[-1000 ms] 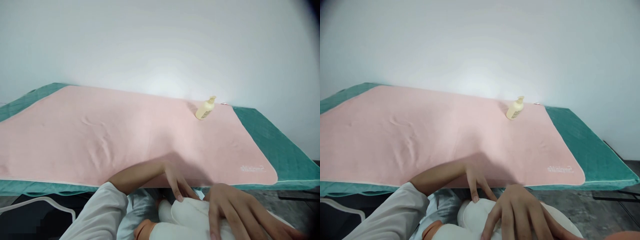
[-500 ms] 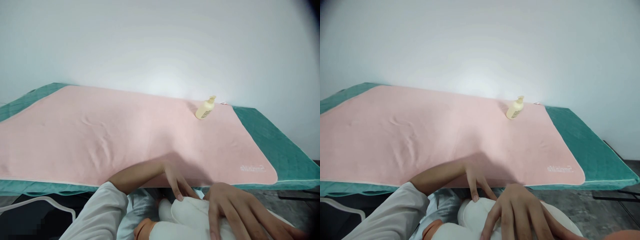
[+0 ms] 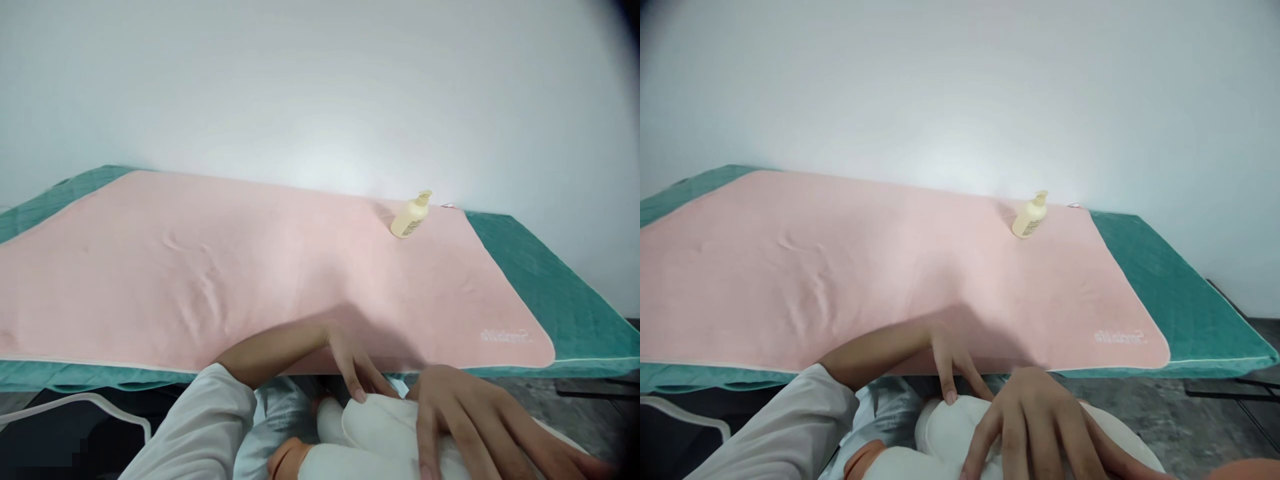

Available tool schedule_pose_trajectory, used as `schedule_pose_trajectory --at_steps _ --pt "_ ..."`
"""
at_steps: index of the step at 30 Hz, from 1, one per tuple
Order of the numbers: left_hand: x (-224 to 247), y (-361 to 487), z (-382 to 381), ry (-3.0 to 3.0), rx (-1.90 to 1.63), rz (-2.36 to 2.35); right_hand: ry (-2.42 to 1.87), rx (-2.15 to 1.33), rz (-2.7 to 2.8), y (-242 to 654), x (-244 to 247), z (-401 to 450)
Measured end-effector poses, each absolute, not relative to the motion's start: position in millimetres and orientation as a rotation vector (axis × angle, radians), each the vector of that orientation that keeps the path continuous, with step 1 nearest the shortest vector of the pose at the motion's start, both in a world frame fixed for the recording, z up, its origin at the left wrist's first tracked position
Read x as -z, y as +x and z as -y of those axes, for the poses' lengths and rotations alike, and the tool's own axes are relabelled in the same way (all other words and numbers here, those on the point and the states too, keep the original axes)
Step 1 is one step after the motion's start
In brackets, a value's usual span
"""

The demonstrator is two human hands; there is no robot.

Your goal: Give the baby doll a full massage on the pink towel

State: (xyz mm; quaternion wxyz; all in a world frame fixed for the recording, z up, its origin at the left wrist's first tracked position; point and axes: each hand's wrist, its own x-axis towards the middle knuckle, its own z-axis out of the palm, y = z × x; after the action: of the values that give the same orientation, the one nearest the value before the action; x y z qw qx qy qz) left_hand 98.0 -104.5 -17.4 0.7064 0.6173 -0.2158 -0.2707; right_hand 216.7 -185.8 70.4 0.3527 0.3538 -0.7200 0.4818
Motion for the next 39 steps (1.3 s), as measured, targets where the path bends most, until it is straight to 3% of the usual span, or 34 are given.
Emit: schedule_pose_trajectory --at_steps 3,6,7,8,9,12,13,16,19,25,28,35,39 --pt "17 97 104 1.389 0.636 0.475 1.366 -0.878 2.190 217 -76 182" --pt "18 97 104 1.402 0.641 0.514 2.121 0.153 2.616 214 -86 180" --pt "19 96 103 1.407 0.628 0.532 2.258 0.553 2.662 212 -89 181" --pt "19 96 103 1.414 0.615 0.550 2.256 0.742 2.729 211 -90 182" --pt "20 96 103 1.419 0.606 0.564 2.149 0.682 2.830 210 -91 184" --pt "21 97 102 1.404 0.615 0.575 1.386 -0.755 2.755 209 -86 190" --pt "21 97 103 1.395 0.627 0.568 1.418 -0.909 2.582 209 -84 190" --pt "21 97 103 1.381 0.659 0.519 1.826 -0.669 2.418 208 -80 184" --pt "18 97 103 1.377 0.674 0.507 1.907 -0.478 2.465 210 -79 176" --pt "17 98 104 1.375 0.653 0.503 1.335 -0.927 2.241 222 -61 184" --pt "20 98 103 1.411 0.587 0.566 1.363 -0.970 2.240 224 -56 188" --pt "24 98 102 1.415 0.582 0.630 1.968 -0.493 2.653 211 -76 189" --pt "23 98 103 1.398 0.609 0.605 1.905 -0.326 2.366 207 -85 185"
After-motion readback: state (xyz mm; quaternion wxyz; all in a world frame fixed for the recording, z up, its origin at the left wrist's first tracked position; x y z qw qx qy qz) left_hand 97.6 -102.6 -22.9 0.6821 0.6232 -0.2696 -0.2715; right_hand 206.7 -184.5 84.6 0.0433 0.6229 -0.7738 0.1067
